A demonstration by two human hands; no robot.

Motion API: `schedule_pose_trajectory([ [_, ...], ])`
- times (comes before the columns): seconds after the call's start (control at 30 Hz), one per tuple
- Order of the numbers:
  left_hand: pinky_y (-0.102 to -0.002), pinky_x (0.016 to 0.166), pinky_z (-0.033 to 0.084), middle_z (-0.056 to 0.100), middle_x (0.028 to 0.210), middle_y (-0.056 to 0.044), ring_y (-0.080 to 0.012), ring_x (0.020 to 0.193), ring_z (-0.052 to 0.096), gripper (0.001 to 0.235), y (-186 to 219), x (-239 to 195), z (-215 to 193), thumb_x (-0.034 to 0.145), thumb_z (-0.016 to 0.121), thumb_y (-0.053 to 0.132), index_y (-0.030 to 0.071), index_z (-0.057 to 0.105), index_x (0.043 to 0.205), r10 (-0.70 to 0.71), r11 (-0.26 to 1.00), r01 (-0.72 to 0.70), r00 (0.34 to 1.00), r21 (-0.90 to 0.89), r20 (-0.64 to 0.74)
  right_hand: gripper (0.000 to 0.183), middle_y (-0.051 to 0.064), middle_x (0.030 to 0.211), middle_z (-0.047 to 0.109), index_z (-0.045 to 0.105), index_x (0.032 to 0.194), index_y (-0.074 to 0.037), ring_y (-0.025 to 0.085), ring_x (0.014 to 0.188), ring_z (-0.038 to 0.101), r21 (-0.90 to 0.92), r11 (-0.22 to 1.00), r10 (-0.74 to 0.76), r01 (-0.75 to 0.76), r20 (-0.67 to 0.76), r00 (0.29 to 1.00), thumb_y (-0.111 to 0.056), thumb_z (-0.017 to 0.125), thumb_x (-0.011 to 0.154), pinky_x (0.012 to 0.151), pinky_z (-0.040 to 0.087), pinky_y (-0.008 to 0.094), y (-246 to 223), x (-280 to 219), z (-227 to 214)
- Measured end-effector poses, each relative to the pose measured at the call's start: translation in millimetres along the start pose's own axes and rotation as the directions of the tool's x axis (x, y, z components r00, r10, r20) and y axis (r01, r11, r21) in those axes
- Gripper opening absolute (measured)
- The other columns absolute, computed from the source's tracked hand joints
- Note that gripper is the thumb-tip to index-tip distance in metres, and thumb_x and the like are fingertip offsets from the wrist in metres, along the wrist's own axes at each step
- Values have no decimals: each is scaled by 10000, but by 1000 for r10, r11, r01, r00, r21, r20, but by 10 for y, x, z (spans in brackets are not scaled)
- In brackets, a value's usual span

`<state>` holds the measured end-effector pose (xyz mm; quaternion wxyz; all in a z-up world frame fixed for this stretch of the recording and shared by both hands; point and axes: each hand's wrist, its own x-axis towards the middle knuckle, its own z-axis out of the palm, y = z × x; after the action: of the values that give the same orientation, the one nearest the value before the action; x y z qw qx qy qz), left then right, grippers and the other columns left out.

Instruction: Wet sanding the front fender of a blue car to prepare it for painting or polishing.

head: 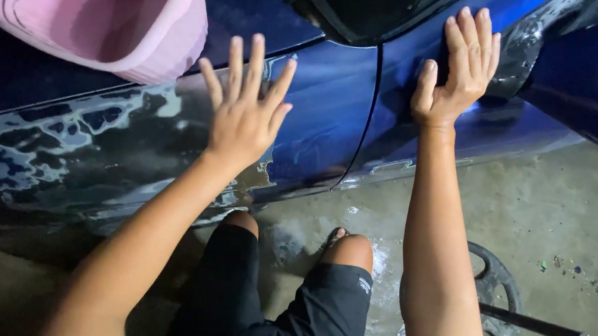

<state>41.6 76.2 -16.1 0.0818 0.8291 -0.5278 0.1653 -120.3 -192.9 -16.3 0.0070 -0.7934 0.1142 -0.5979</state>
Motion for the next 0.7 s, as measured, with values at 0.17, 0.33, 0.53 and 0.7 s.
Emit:
schedule_pose_trajectory([
  [0.17,-789,1176,113,71,1703,-164,-454,1559,81,633,651,601,-52,1260,530,604,362,122,1679,47,997,-50,998,66,48,600,173,1414,637,712,1310,6,406,1397,504,-3,1000,17,-17,6,1000,-449,407,1064,1194,287,539,4,11,-3],
  [0.33,-675,1195,235,237,1678,-131,-350,1553,243,634,1120,899,-125,1222,643,588,391,208,1641,83,990,-66,988,125,-132,565,182,1369,677,743,1280,11,401,1353,547,-19,998,-57,56,0,998,-388,404,1069,1151,338,523,19,-2,-27],
  [0.53,-796,1173,109,135,1705,-167,-439,1568,114,642,72,98,1,1188,543,572,307,233,1683,43,998,-40,997,50,-64,561,209,1379,658,713,1312,21,429,1361,519,25,999,-23,22,23,999,-393,417,1077,1154,303,571,32,27,-56],
  [0.7,-823,1133,82,191,1690,-237,-509,1545,150,634,114,35,42,1131,590,458,272,295,1659,39,999,-42,992,-17,-123,576,163,1433,623,689,1337,-19,399,1408,502,11,1000,21,-21,11,1000,-446,422,1058,1195,294,533,-32,12,-44],
])
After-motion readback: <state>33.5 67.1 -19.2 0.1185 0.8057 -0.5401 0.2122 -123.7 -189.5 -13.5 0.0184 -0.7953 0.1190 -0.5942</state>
